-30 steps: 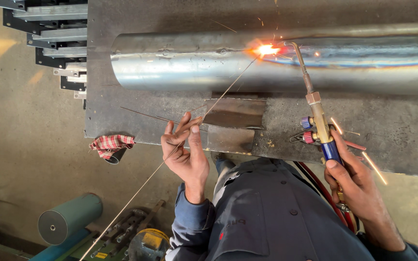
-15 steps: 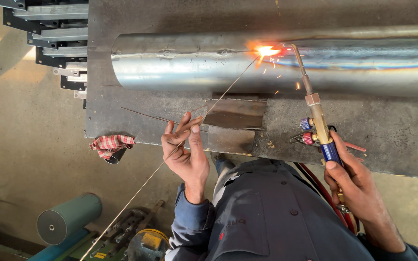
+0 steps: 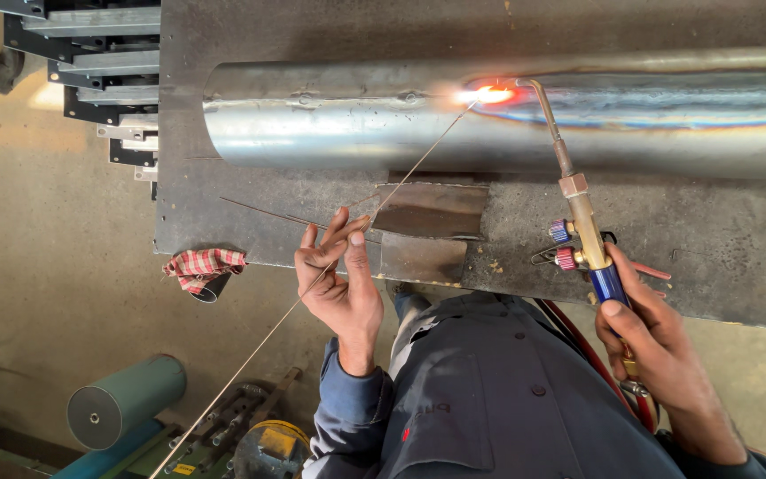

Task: The person gas-welds a seam on a large metal cylinder resting on a work table, holding a torch in one hand and feeding filler rod with the other. They move the flame along the seam, producing sparks, and briefly adjust the torch valve before continuing along the joint.

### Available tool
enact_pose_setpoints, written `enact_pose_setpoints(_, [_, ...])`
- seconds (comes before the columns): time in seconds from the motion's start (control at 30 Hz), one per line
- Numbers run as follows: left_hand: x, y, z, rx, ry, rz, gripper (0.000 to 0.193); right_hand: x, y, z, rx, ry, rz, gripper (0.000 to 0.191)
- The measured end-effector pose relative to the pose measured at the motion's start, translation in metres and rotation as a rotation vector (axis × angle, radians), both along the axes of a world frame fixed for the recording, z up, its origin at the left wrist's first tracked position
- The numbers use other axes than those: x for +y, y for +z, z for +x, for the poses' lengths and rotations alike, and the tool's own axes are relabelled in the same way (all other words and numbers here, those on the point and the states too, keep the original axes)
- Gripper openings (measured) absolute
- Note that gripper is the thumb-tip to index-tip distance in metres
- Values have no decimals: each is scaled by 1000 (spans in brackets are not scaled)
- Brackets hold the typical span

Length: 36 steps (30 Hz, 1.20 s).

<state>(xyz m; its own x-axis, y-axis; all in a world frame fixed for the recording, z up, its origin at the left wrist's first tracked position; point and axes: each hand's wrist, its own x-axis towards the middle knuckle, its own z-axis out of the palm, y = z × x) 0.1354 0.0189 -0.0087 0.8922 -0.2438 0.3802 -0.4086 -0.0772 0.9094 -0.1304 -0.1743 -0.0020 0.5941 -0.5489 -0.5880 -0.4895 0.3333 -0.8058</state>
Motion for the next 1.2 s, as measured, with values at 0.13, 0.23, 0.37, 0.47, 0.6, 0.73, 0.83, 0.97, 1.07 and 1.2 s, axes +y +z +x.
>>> enact_pose_setpoints(0.13, [0,2,0,13,0,8,18,0,-2,-1,6,-6,-3,75])
enact_pose_setpoints(0.23, [2,4,0,38,-9,2,18,1,-2,2,31,-8,-11,75])
enact_pose_setpoints(0.37, [10,7,1,49,4,-33,18,4,1,7,69,-11,-25,74])
enact_pose_setpoints(0.47, [14,7,0,41,14,-37,19,6,4,10,79,-9,-32,74])
enact_pose_setpoints(0.6, [16,5,-2,45,19,-27,19,8,6,9,104,-26,-35,73])
enact_pose_setpoints(0.73, [17,5,-4,29,10,-9,16,9,6,3,54,-34,-44,73])
enact_pose_setpoints(0.83, [15,6,-4,26,0,-18,16,10,3,0,56,-61,-39,74])
enact_pose_setpoints(0.97, [13,7,-5,17,-8,-6,17,10,0,-1,4,-51,-52,73])
enact_pose_setpoints(1.07, [15,9,-5,-4,10,40,14,10,2,-1,28,-38,-45,73])
enact_pose_setpoints(1.2, [15,10,-5,4,5,14,17,10,5,4,56,-38,-34,73])
